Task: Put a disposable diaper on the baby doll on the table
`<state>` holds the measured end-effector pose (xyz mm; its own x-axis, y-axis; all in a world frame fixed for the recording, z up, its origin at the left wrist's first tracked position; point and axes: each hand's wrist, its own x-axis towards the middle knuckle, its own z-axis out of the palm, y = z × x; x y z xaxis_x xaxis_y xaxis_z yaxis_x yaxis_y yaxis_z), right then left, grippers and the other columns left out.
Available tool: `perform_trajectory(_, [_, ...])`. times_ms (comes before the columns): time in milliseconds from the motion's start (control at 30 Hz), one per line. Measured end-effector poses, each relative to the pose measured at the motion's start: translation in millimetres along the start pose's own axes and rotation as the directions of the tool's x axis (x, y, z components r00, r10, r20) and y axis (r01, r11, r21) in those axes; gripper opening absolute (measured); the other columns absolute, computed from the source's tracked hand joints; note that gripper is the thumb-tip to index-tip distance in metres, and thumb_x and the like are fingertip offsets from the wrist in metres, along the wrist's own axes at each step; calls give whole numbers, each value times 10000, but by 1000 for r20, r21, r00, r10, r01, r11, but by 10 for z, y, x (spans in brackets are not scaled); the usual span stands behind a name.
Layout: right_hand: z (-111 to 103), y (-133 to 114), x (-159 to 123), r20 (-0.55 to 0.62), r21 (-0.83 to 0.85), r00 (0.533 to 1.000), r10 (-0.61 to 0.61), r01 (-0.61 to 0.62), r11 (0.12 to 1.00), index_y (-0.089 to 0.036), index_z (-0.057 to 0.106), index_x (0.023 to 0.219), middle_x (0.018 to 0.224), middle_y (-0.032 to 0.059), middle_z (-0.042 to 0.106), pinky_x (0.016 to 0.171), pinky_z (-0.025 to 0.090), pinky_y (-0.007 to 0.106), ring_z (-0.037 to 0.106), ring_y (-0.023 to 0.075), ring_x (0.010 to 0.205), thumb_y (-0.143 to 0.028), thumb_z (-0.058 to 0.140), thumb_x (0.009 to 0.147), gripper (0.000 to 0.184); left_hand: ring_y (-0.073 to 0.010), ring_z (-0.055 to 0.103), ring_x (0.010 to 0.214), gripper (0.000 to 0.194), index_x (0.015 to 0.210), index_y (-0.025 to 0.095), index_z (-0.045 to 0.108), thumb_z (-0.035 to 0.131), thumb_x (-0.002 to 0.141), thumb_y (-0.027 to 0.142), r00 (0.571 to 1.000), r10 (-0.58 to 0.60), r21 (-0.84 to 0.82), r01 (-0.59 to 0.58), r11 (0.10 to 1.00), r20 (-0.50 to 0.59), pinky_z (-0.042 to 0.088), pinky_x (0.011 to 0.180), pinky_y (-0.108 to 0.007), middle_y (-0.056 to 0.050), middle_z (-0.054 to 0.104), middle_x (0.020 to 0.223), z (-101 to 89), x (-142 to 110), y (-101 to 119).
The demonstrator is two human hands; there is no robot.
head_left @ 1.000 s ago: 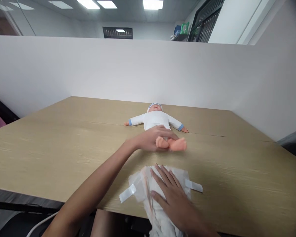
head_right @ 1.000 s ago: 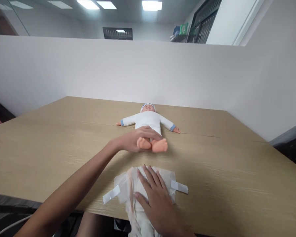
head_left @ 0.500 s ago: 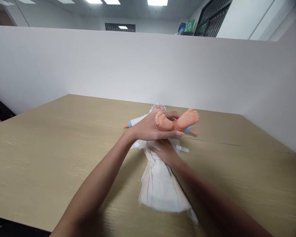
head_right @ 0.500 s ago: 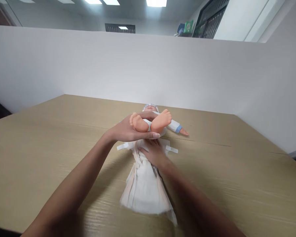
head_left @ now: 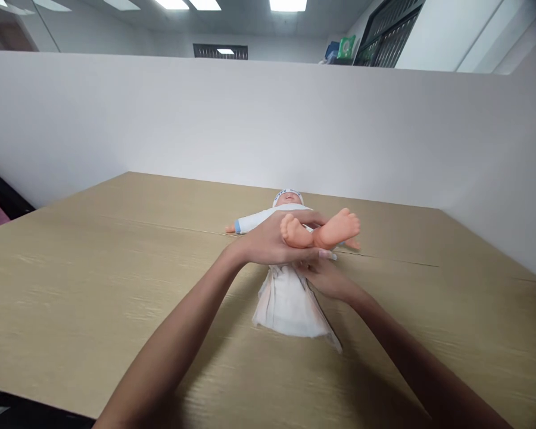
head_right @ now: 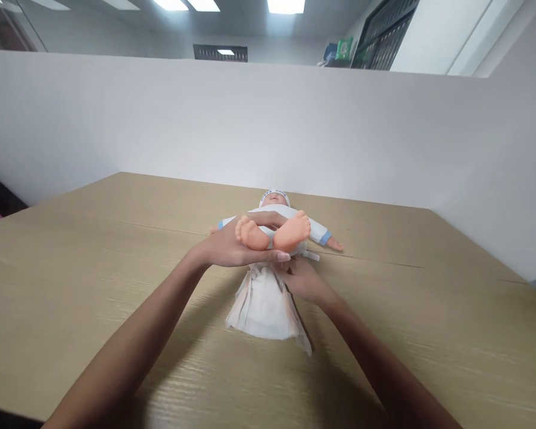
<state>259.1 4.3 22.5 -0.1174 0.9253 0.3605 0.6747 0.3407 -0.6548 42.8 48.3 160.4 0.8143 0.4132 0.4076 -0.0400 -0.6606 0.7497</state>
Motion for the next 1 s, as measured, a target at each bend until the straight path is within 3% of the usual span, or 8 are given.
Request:
perform_trajectory(67, [-165,-132,-264,-10,-65,996,90,-90,994,-245,764,1245,1258,107,797,987,615,537,743,372,1189,-562,553,1081,415,-261,708,1191,381,1240,244,754,830,922,439,1000,18,3,-18,1000,12,540,1026,-409,-57,772,1290,67,-39,-21])
perform_trajectory(133, [-253,-281,-441,-159,-105,982,97,-115,988,-235,681,1376,1343,141,753,1048,579,600,700,395,1258,-578,603,1051,479,-268,701,1215,377,1250,254,751,828,931,440,999,34,16,-35,999,30,529,1057,-428,-56,766,1303,150,-84,-44])
perform_trajectory(233, [-250,-443,-536,-295,-71,953,-70,51,996,-231,555,1532,1544,162,629,1193,496,612,585,384,1442,-523,693,1007,616,-274,695,1235,376,1276,272,746,830,940,420,996,71,42,-73,996,53,525,1083,-445,-59,766,1301,280,-175,-76])
perform_trajectory(433, [-299,-241,-618,-97,50,956,-277,283,958,-272,508,1607,1550,118,646,1208,536,503,644,312,1412,-294,666,1013,614,-305,630,1361,477,1379,297,694,829,942,432,993,112,181,-117,977,34,477,1196,-493,-89,708,1423,295,-612,-212])
perform_trajectory(567, [-423,165,-776,25,-52,876,-483,483,874,-309,693,1406,1471,72,713,1209,530,482,633,290,1440,-218,504,1077,390,-321,623,1387,441,1397,283,676,764,976,382,988,80,296,-117,948,134,479,1213,-514,-112,693,1430,169,-1039,-530])
perform_trajectory(700, [-363,525,-870,73,-209,791,-608,608,766,-293,730,1314,1397,55,762,1132,584,414,656,247,1421,-242,444,1126,346,-381,487,1557,602,1495,260,613,792,935,390,965,104,328,-181,927,239,432,1269,-573,-145,632,1565,153,-1327,-845])
perform_trajectory(833, [-281,684,-905,138,-290,782,-608,618,731,-301,712,1340,1438,54,748,1175,561,422,614,237,1473,-234,504,1131,303,-354,404,1627,660,1586,295,556,729,953,230,962,23,388,-131,912,271,422,1286,-584,-106,572,1655,186,-1399,-886])
perform_trajectory(1000, [-318,703,-955,229,-276,808,-542,588,760,-324,672,1425,1535,50,686,1238,519,460,547,243,1536,-191,524,1101,380,-325,476,1594,712,1550,365,616,713,913,64,975,-30,347,-49,937,221,444,1288,-591,-57,627,1610,171,-1374,-798])
